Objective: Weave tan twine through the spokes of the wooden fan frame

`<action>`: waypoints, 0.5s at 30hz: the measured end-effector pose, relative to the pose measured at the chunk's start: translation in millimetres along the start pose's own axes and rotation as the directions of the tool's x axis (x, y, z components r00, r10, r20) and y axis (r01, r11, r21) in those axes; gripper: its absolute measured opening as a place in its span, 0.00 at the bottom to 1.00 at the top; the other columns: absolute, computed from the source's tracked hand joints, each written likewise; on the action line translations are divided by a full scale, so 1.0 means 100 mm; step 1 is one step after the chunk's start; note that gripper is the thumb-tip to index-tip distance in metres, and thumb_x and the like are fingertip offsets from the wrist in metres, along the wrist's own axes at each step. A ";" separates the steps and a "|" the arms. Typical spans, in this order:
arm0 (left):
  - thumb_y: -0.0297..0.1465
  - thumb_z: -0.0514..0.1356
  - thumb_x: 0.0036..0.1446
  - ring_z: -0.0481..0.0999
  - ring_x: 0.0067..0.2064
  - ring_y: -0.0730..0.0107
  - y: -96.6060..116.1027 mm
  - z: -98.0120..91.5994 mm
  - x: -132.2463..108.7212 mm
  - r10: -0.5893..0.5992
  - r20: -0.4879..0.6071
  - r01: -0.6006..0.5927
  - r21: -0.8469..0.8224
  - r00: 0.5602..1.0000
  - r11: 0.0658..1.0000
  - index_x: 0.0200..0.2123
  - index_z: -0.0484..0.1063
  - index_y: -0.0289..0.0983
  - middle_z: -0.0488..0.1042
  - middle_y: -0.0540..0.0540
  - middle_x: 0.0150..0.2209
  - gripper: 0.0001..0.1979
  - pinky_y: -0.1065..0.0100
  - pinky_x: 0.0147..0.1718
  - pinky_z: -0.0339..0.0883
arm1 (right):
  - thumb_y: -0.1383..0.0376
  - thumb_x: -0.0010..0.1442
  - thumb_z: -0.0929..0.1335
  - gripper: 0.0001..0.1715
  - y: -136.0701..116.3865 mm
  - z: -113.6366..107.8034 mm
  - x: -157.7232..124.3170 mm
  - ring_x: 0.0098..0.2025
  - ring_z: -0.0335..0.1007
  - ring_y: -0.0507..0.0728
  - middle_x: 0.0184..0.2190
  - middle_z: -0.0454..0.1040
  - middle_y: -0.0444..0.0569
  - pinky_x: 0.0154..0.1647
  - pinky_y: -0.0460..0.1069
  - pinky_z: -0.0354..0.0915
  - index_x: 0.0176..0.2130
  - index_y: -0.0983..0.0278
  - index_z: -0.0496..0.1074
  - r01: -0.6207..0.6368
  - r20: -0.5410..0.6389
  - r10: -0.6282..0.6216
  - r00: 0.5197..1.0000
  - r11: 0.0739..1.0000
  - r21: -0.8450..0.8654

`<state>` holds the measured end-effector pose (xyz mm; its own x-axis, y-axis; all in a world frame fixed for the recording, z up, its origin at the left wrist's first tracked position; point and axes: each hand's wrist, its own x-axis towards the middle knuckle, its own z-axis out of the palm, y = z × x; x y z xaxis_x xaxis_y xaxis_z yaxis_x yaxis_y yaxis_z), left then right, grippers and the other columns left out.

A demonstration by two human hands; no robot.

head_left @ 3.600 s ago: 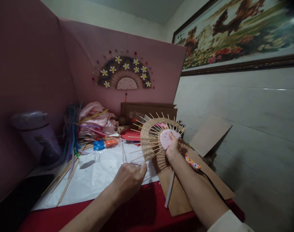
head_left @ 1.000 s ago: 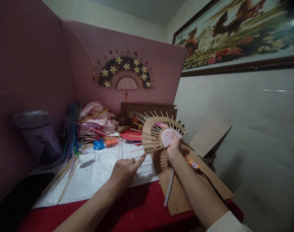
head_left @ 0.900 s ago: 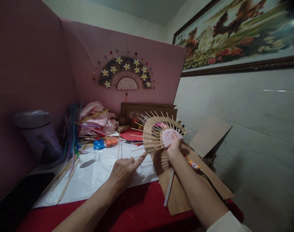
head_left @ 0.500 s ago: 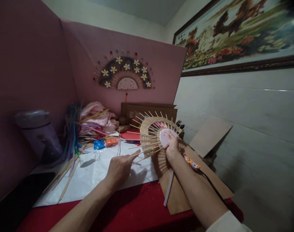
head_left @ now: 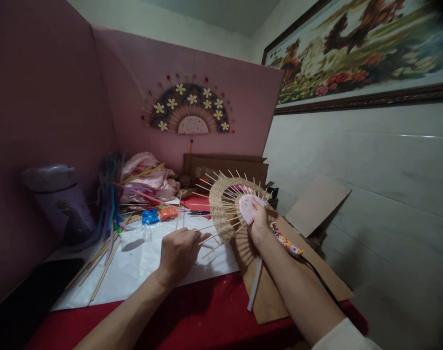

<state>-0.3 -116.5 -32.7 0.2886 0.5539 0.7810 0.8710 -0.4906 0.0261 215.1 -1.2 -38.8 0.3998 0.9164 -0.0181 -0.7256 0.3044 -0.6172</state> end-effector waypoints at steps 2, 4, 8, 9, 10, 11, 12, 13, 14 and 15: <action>0.39 0.54 0.54 0.66 0.22 0.73 0.01 -0.03 0.02 -0.002 -0.050 0.003 0.026 0.999 1.000 0.16 0.67 0.36 0.66 0.49 0.16 0.18 0.70 0.23 0.51 | 0.67 0.47 0.69 0.12 -0.01 0.00 0.00 0.24 0.71 0.49 0.24 0.74 0.43 0.33 0.45 0.70 0.35 0.67 0.69 0.005 -0.003 -0.005 1.000 1.000 -0.006; 0.39 0.56 0.53 0.63 0.20 0.73 0.01 -0.07 0.04 0.005 -0.107 0.002 0.063 0.994 0.998 0.14 0.64 0.36 0.63 0.50 0.14 0.19 0.70 0.22 0.50 | 0.66 0.47 0.68 0.11 0.00 0.00 0.00 0.24 0.70 0.49 0.24 0.74 0.43 0.32 0.45 0.70 0.34 0.67 0.69 0.006 0.007 -0.006 1.000 1.000 -0.013; 0.38 0.58 0.51 0.61 0.20 0.74 -0.02 -0.13 0.06 0.073 -0.179 -0.055 0.105 0.981 0.993 0.13 0.61 0.36 0.61 0.51 0.13 0.19 0.69 0.22 0.48 | 0.66 0.48 0.68 0.10 0.00 0.01 0.01 0.21 0.69 0.48 0.23 0.73 0.42 0.29 0.44 0.70 0.34 0.67 0.69 0.011 -0.022 -0.011 1.000 1.000 -0.020; 0.38 0.58 0.51 0.62 0.20 0.73 -0.03 -0.14 0.07 0.093 -0.177 -0.076 0.103 0.980 0.992 0.14 0.62 0.36 0.62 0.52 0.14 0.18 0.69 0.23 0.49 | 0.66 0.48 0.68 0.10 0.00 0.00 0.02 0.21 0.69 0.48 0.22 0.73 0.42 0.29 0.44 0.70 0.34 0.67 0.68 0.017 -0.036 -0.017 0.999 1.000 -0.025; 0.37 0.58 0.51 0.62 0.21 0.73 -0.05 -0.15 0.07 0.111 -0.172 -0.095 0.099 0.979 0.991 0.15 0.62 0.36 0.63 0.52 0.14 0.16 0.69 0.23 0.49 | 0.66 0.47 0.68 0.11 -0.01 0.00 0.03 0.20 0.69 0.48 0.22 0.73 0.42 0.28 0.44 0.70 0.34 0.67 0.68 0.026 -0.049 -0.027 0.998 0.999 -0.030; 0.36 0.58 0.51 0.63 0.21 0.73 -0.06 -0.16 0.08 0.124 -0.162 -0.110 0.097 0.979 0.989 0.16 0.63 0.37 0.63 0.52 0.15 0.15 0.69 0.24 0.50 | 0.66 0.47 0.68 0.11 -0.01 0.00 0.04 0.20 0.69 0.48 0.22 0.73 0.42 0.27 0.43 0.70 0.34 0.67 0.68 0.038 -0.061 -0.040 0.997 0.999 -0.034; 0.35 0.58 0.51 0.63 0.22 0.73 -0.07 -0.17 0.08 0.136 -0.154 -0.122 0.096 0.979 0.988 0.17 0.63 0.37 0.64 0.52 0.16 0.14 0.69 0.24 0.50 | 0.66 0.47 0.68 0.11 -0.02 -0.01 0.05 0.20 0.69 0.48 0.22 0.73 0.42 0.27 0.43 0.70 0.34 0.67 0.68 0.052 -0.068 -0.055 0.996 0.998 -0.037; 0.35 0.58 0.51 0.64 0.22 0.73 -0.08 -0.17 0.08 0.143 -0.147 -0.129 0.099 0.979 0.987 0.18 0.64 0.37 0.64 0.51 0.17 0.14 0.69 0.24 0.50 | 0.67 0.46 0.69 0.12 -0.02 -0.02 0.06 0.21 0.69 0.48 0.22 0.73 0.42 0.27 0.43 0.70 0.34 0.67 0.68 0.062 -0.074 -0.065 0.995 0.997 -0.040; 0.35 0.58 0.52 0.64 0.22 0.73 -0.09 -0.18 0.09 0.144 -0.145 -0.130 0.104 0.979 0.986 0.18 0.64 0.37 0.64 0.51 0.17 0.13 0.69 0.24 0.50 | 0.67 0.45 0.69 0.12 -0.03 -0.03 0.07 0.21 0.69 0.48 0.22 0.73 0.42 0.27 0.44 0.70 0.34 0.67 0.68 0.066 -0.083 -0.070 0.994 0.997 -0.044; 0.35 0.57 0.52 0.64 0.22 0.73 -0.10 -0.18 0.09 0.139 -0.148 -0.124 0.109 0.979 0.986 0.19 0.65 0.36 0.64 0.51 0.17 0.13 0.69 0.24 0.50 | 0.67 0.45 0.70 0.13 -0.02 -0.04 0.08 0.21 0.69 0.48 0.22 0.73 0.42 0.27 0.44 0.70 0.34 0.67 0.68 0.066 -0.090 -0.070 0.993 0.997 -0.049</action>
<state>-13.4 -118.6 -14.6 0.3448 0.3747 0.8607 0.8667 -0.4793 -0.1385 222.0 4.0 -40.3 0.4988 0.8655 -0.0456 -0.6693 0.3512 -0.6547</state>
